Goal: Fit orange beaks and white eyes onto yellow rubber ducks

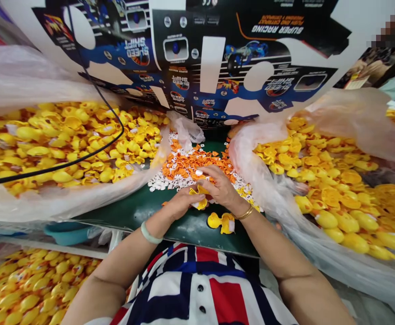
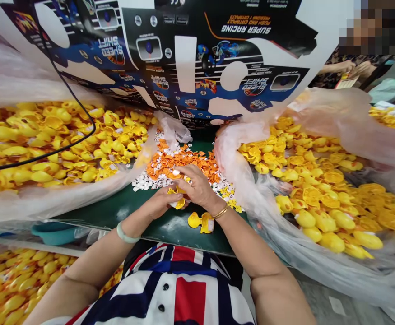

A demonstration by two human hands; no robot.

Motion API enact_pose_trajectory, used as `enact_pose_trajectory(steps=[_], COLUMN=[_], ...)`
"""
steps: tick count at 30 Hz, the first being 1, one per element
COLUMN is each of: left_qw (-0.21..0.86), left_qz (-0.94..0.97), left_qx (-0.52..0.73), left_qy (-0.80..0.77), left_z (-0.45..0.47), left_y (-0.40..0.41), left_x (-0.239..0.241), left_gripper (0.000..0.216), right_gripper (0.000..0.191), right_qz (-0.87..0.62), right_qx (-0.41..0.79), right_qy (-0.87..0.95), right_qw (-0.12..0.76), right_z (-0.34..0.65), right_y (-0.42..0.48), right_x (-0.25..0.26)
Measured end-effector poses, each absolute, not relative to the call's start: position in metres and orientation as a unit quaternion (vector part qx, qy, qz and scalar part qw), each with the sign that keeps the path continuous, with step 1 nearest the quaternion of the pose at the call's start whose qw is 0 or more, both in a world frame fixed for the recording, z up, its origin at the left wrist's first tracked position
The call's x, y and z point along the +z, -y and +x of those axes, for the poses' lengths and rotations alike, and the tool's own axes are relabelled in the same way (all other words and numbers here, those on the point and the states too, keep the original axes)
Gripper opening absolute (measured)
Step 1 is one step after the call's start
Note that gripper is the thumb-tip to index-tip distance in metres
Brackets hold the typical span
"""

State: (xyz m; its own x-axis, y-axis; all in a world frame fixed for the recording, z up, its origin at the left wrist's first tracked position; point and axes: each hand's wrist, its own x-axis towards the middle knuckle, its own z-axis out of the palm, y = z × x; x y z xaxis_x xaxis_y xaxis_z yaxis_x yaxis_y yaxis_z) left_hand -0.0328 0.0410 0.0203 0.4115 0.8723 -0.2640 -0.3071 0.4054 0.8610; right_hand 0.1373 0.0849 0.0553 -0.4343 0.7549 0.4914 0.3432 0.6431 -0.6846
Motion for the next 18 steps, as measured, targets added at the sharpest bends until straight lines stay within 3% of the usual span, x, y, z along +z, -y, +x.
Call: enact_pose_trajectory(steps=[2, 8, 15, 18], left_qw=[0.748, 0.707, 0.686, 0.697], left_qz=[0.341, 0.359, 0.403, 0.396], left_qx=[0.418, 0.477, 0.475, 0.470], left_qy=[-0.387, -0.379, -0.376, -0.369], left_z=[-0.033, -0.031, -0.014, -0.010], left_y=[-0.041, -0.042, -0.036, -0.032], left_x=[0.018, 0.014, 0.016, 0.018], left_gripper=[0.039, 0.043, 0.051, 0.050], right_gripper=[0.029, 0.026, 0.013, 0.013], right_qz=[-0.346, -0.362, -0.361, -0.372], right_qx=[0.158, 0.008, -0.009, 0.027], right_qy=[0.834, 0.912, 0.925, 0.917], right_qw=[0.401, 0.192, 0.123, 0.138], right_z=[0.150, 0.180, 0.177, 0.179], right_y=[-0.087, -0.071, -0.057, -0.056], right_x=[0.061, 0.068, 0.063, 0.052])
